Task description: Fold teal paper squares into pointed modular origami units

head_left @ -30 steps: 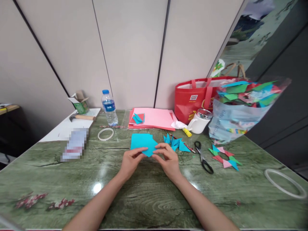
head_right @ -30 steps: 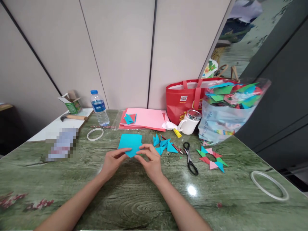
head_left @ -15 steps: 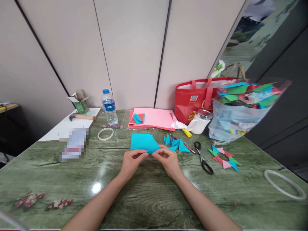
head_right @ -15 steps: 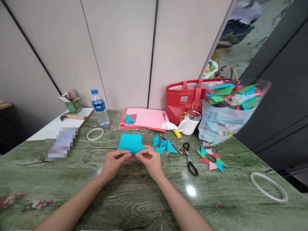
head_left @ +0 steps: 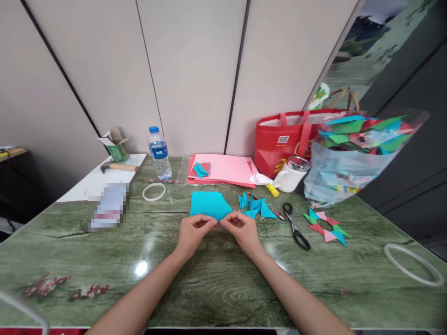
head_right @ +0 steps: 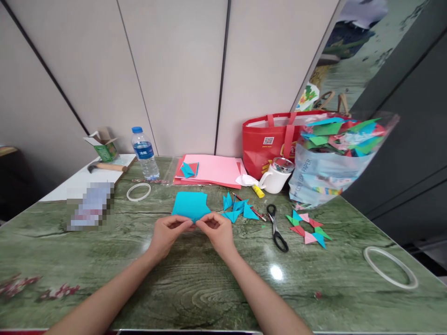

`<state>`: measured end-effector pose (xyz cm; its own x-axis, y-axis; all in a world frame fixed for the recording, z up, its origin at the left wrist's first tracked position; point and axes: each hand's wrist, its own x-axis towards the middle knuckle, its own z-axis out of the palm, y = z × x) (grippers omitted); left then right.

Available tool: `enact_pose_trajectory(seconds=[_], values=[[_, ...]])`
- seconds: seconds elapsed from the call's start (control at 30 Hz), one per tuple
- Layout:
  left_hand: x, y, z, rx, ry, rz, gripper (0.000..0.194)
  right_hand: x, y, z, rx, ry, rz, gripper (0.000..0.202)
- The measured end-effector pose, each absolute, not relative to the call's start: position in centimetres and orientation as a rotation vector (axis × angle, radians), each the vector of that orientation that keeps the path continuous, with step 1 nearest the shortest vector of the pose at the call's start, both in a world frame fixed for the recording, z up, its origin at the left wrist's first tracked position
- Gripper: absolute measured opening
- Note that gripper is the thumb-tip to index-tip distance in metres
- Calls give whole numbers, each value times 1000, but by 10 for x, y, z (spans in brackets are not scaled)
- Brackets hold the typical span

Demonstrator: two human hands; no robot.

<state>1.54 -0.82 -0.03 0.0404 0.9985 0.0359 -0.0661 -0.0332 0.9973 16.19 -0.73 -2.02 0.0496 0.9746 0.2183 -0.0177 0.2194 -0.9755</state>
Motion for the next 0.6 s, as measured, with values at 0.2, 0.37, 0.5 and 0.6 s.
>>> enact_pose_trajectory(seconds=[0.2, 0.37, 0.5, 0.6], values=[[18, -9, -2, 1073, 1026, 1283, 39, 158, -10, -17, -1001, -1138, 1095, 31], [18, -11, 0, 1054, 1012, 1303, 74, 156, -11, -15, -948, -1091, 1239, 48], [18, -10, 2, 1018, 993, 1306, 86, 155, -12, -13, -948, -1093, 1241, 50], [19, -10, 3, 974, 1013, 1280, 89, 154, -12, -13, -974, -1082, 1231, 48]])
